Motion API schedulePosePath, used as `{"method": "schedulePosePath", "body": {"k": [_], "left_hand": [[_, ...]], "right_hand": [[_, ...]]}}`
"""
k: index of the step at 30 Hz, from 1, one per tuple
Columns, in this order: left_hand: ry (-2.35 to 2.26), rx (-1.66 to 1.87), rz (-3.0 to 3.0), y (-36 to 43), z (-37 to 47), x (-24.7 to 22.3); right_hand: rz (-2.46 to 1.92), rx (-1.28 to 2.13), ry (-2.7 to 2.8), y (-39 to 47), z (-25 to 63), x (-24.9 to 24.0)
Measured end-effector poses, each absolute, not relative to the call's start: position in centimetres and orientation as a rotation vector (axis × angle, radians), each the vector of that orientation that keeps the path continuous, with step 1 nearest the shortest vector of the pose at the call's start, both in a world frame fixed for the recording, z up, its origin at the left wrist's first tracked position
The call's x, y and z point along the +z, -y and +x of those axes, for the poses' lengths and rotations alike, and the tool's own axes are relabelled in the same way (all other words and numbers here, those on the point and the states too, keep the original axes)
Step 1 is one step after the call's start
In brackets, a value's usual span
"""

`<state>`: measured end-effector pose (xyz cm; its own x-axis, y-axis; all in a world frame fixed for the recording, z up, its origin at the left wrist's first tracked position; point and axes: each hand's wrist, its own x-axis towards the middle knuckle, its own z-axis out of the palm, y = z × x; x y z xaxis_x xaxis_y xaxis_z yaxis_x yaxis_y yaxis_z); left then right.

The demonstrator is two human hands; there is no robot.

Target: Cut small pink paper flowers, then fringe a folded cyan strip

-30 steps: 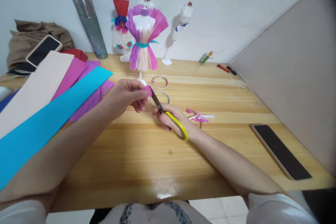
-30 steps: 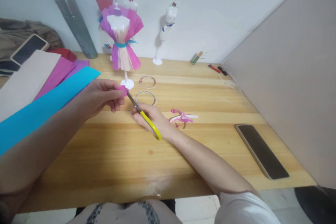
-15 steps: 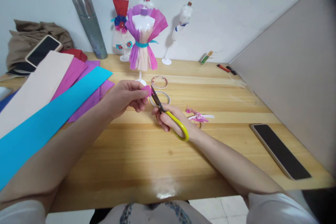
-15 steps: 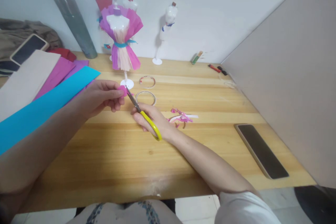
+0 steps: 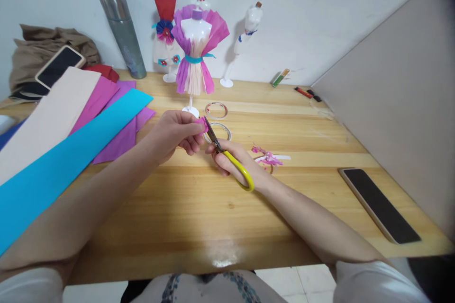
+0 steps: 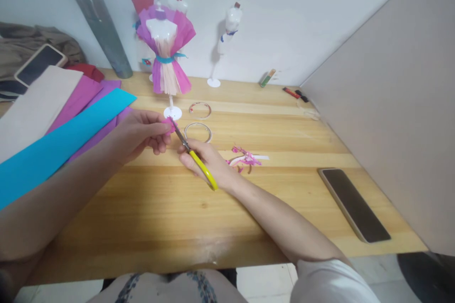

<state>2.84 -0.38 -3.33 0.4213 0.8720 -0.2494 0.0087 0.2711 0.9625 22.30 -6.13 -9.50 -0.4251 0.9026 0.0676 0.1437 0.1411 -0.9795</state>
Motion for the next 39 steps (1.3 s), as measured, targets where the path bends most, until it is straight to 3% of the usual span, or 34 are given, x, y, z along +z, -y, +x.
{"method": "schedulePosePath", "body": {"k": [24,33,39], "left_hand": [[-0.983,0.801,1.294,-0.2,2.4,-3.8],[-0.965,0.638,1.411,0.7,3.2,-3.5],[-0.96,0.51,1.48,1.2,3.7,-4.2]], "right_hand": [[-0.993,1.442,1.579,6.2,22.7,-10.8],[-0.983,1.106,1.265,5.5,21.8,-9.7],[-0.964,1.133,1.191,5.7,21.8,-8.8]]}}
